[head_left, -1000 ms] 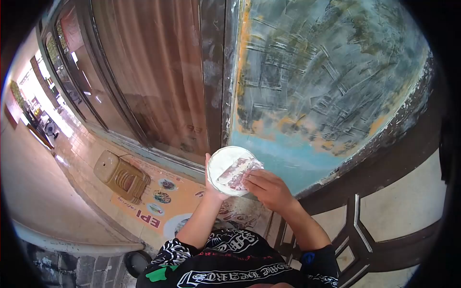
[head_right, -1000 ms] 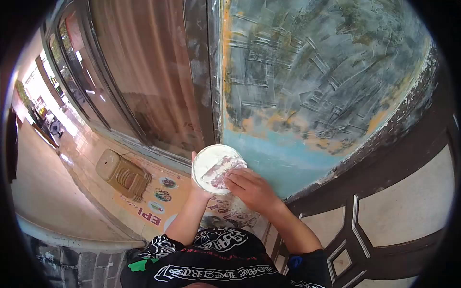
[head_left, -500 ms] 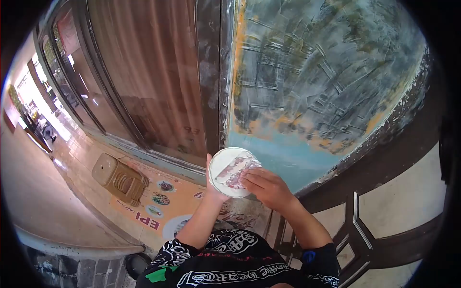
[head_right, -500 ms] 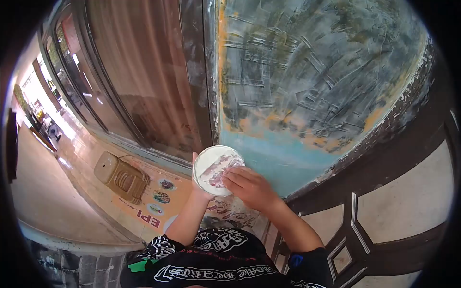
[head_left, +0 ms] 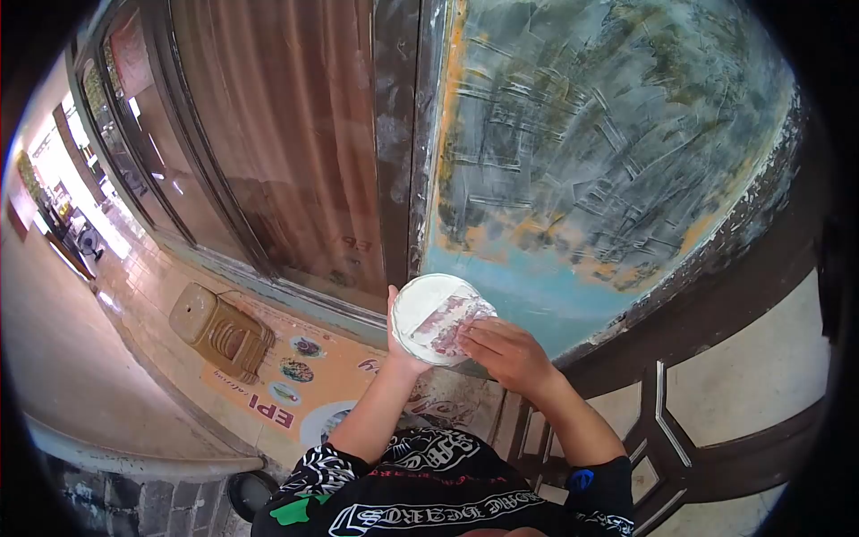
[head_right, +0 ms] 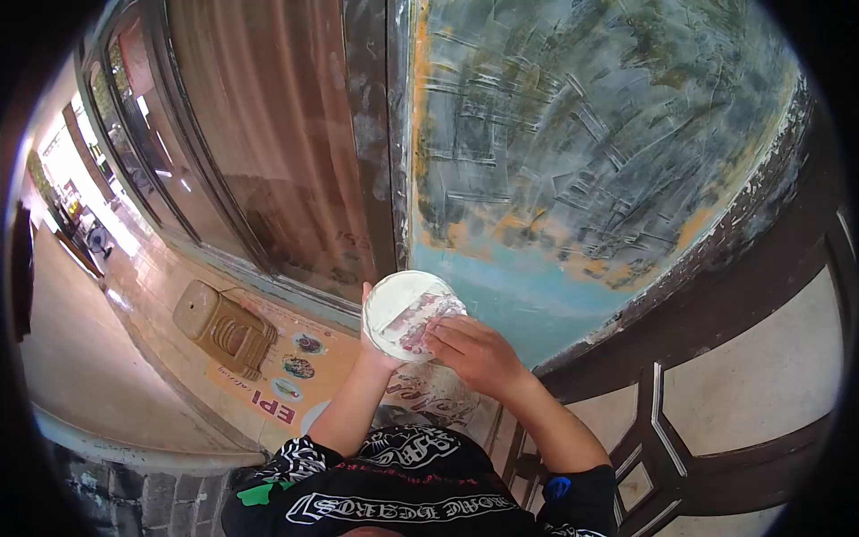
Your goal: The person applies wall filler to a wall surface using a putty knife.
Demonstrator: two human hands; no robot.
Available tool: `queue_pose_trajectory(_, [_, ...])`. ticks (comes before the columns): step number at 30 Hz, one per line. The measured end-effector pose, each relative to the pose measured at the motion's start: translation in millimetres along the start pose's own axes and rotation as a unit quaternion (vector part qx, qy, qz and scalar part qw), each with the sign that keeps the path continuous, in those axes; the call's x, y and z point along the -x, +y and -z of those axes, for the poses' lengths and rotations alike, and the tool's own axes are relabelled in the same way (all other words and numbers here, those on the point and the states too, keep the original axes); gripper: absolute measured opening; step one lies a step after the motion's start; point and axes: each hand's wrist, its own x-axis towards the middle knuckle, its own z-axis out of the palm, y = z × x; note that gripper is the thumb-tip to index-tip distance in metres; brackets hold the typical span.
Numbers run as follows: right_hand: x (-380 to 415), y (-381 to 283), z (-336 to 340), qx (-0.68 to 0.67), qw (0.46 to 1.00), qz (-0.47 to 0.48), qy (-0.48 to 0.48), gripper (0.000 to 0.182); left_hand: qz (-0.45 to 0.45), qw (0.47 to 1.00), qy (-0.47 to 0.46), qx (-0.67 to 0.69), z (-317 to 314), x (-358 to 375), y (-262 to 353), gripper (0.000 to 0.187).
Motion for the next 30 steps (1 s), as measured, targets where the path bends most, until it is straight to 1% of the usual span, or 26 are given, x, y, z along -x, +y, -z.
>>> queue_pose_trajectory(1, [-0.2, -0.5, 2.2, 0.0, 1.0, 0.002, -0.001, 0.027, -0.002, 1.0, 0.002, -0.007, -0.3, -0.7, 0.3, 0.088])
queue_pose_trajectory(2, [-1.7, -0.9, 5.9, -0.004, 1.0, 0.001, 0.008, 0.027, -0.008, 1.0, 0.025, -0.001, -1.1, -0.2, -0.2, 0.089])
queue_pose_trajectory(4, [-3.2, -0.2, 6.7, -0.011, 1.0, -0.002, 0.017, 0.027, -0.01, 1.0, 0.023, 0.0, -1.6, -1.5, 0.0, 0.089])
queue_pose_trajectory(8, [-2.2, 4.0, 8.6, -0.017, 1.0, -0.009, 0.001, 0.028, 0.006, 1.0, 0.007, 0.011, -3.1, -2.8, 1.0, 0.089])
queue_pose_trajectory(10, [-3.3, 5.0, 18.4, -0.024, 1.0, -0.009, -0.009, 0.029, 0.005, 1.0, 0.012, 0.016, -3.4, -2.3, 1.3, 0.09])
queue_pose_trajectory(13, [-7.3, 6.0, 36.5, -0.018, 0.999, -0.037, 0.009, 0.029, 0.0, 1.0, 0.017, -0.005, -8.3, -6.3, 0.1, 0.093])
queue_pose_trajectory(14, [-6.9, 8.4, 39.0, -0.055, 0.993, -0.08, 0.06, 0.029, 0.003, 1.0, -0.003, -0.002, -7.9, -9.3, 0.4, 0.093])
queue_pose_trajectory(16, [-8.9, 14.0, 40.7, -0.134, 0.966, -0.155, 0.16, 0.026, 0.005, 1.0, -0.016, 0.014, -8.7, -17.0, -0.4, 0.092])
queue_pose_trajectory(17, [-10.9, 16.8, 43.8, -0.131, 0.966, -0.154, 0.16, 0.026, 0.007, 0.999, -0.026, 0.029, -9.5, -21.5, -1.1, 0.092])
queue_pose_trajectory(18, [-12.8, 19.6, 47.7, -0.198, 0.935, -0.215, 0.199, 0.023, -0.009, 0.999, 0.016, -0.027, -13.8, -25.7, -2.9, 0.09])
queue_pose_trajectory(19, [-14.5, 22.9, 52.1, -0.263, 0.895, -0.273, 0.237, 0.02, -0.008, 1.0, 0.013, -0.027, -18.2, -30.1, -4.8, 0.09])
queue_pose_trajectory(20, [-15.2, 26.4, 57.7, -0.26, 0.895, -0.273, 0.239, 0.02, -0.013, 0.999, 0.02, -0.026, -22.6, -34.2, -7.1, 0.089])
queue_pose_trajectory(22, [-16.2, 33.9, 70.0, -0.279, 0.824, -0.441, 0.219, 0.016, -0.015, 0.999, 0.023, -0.031, -30.1, -43.2, -12.8, 0.087])
queue_pose_trajectory(23, [-18.5, 39.7, 71.9, -0.275, 0.825, -0.441, 0.222, 0.016, -0.011, 0.999, 0.02, -0.031, -33.3, -48.0, -15.0, 0.087])
queue_pose_trajectory(25, [-29.2, 50.1, 75.4, -0.421, 0.782, -0.345, 0.304, 0.012, -0.008, 1.0, -0.018, -0.004, -42.8, -58.5, -19.0, 0.086])
queue_pose_trajectory(26, [-33.6, 49.3, 81.9, -0.442, 0.767, -0.348, 0.309, 0.015, -0.003, 1.0, -0.025, -0.018, -47.8, -63.1, -21.6, 0.086])
queue_pose_trajectory(27, [-37.8, 52.0, 84.5, -0.437, 0.77, -0.346, 0.312, 0.015, 0.0, 0.999, -0.03, -0.018, -49.5, -66.6, -24.0, 0.086])
queue_pose_trajectory(29, [-42.6, 59.8, 89.5, -0.514, 0.728, -0.319, 0.323, 0.02, -0.007, 0.999, -0.043, -0.013, -53.4, -74.2, -28.4, 0.086])
queue_pose_trajectory(30, [-44.0, 63.1, 92.2, -0.534, 0.717, -0.319, 0.315, 0.024, -0.011, 0.999, -0.044, -0.011, -60.1, -75.8, -31.7, 0.084])
